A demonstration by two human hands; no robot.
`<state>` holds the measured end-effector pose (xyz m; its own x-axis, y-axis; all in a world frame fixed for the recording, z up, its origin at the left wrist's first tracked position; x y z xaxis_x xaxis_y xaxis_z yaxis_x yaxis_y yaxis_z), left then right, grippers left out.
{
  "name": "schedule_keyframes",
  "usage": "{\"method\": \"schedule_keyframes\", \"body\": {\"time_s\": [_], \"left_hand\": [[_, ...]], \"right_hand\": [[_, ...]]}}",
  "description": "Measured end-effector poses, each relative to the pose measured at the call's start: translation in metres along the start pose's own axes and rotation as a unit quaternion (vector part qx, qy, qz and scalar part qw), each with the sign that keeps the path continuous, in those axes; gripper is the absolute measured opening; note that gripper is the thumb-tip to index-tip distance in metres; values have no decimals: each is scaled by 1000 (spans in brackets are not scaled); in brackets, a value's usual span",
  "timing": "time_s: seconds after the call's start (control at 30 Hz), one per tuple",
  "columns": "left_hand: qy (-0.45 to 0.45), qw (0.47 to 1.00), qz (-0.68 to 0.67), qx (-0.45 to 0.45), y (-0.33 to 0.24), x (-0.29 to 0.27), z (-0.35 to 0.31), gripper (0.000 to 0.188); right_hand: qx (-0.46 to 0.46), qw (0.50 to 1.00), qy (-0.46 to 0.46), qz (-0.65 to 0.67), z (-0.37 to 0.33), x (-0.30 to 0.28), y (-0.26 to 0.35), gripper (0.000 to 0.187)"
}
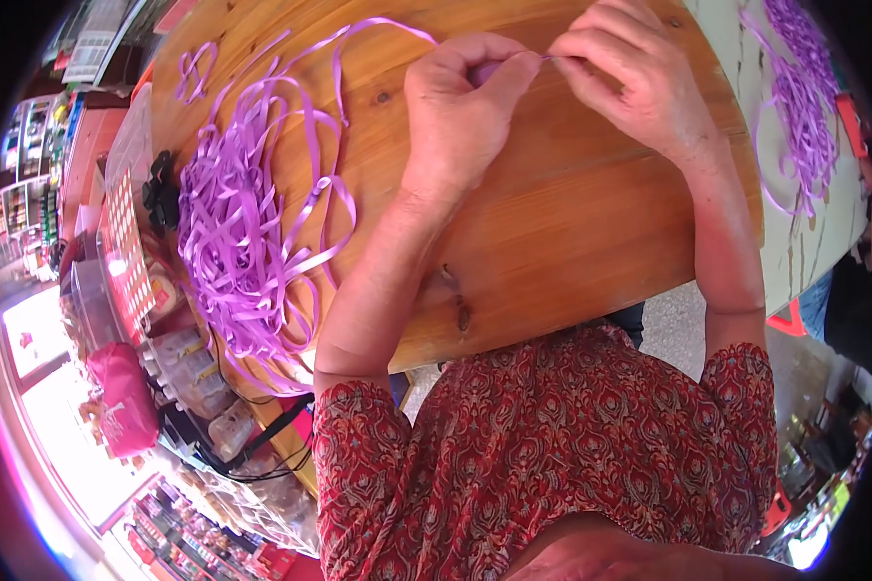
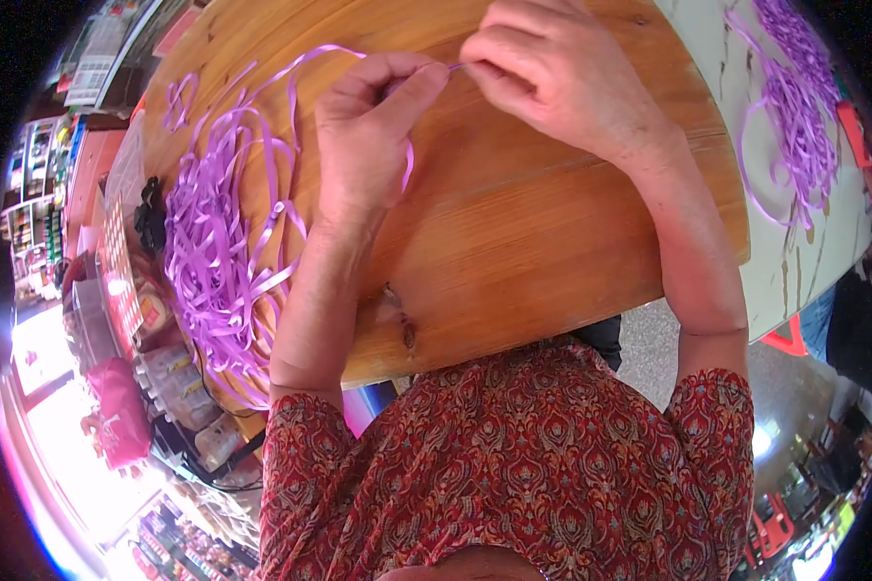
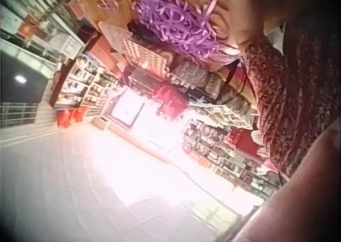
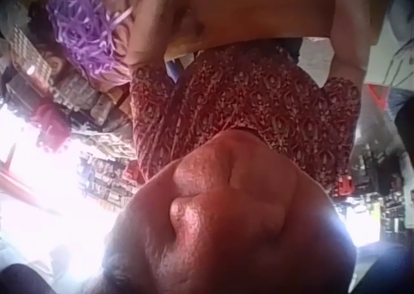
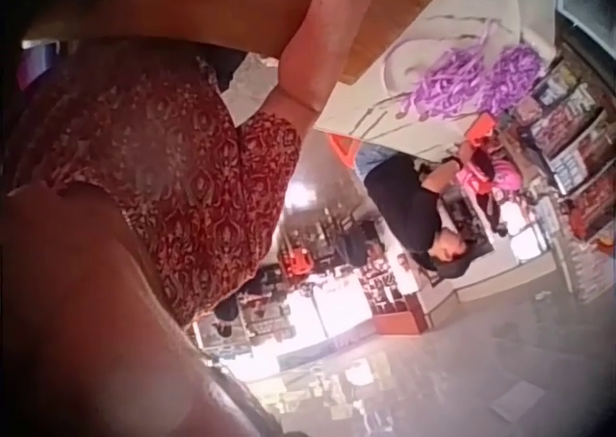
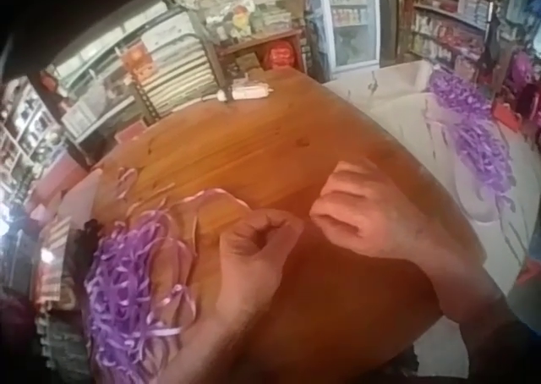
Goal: The person picks up a purple ribbon from a pile on the table and ties a series of knots along its length by hand. They repeat this process with another ribbon before setting it aside.
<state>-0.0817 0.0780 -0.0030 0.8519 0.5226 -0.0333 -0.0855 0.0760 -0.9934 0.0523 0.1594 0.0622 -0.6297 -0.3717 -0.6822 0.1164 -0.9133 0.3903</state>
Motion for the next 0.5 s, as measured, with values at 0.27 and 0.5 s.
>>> {"method": "schedule_keyframes", "body": {"time_s": [0.27,0.5], "left_hand": [[-8,999,-35,39,-9,-17,9,5],[31,998,-50,-24,-8,-12,5,3]], "right_hand": [[57,996,-39,49,6,-8,2,16],[126,975,-73,169,-2,-14,-9,24]]}}
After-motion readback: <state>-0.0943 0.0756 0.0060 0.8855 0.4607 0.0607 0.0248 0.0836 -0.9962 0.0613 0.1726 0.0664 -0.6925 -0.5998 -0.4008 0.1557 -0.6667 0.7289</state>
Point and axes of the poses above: each hand's wrist, its own z-axis towards the middle knuckle, its own x-axis out of the palm, y = z × x, the point moved 3 cm from there along z, towards the middle knuckle, and after that the axes turned 11 degrees about z, right-handed, at the moved point
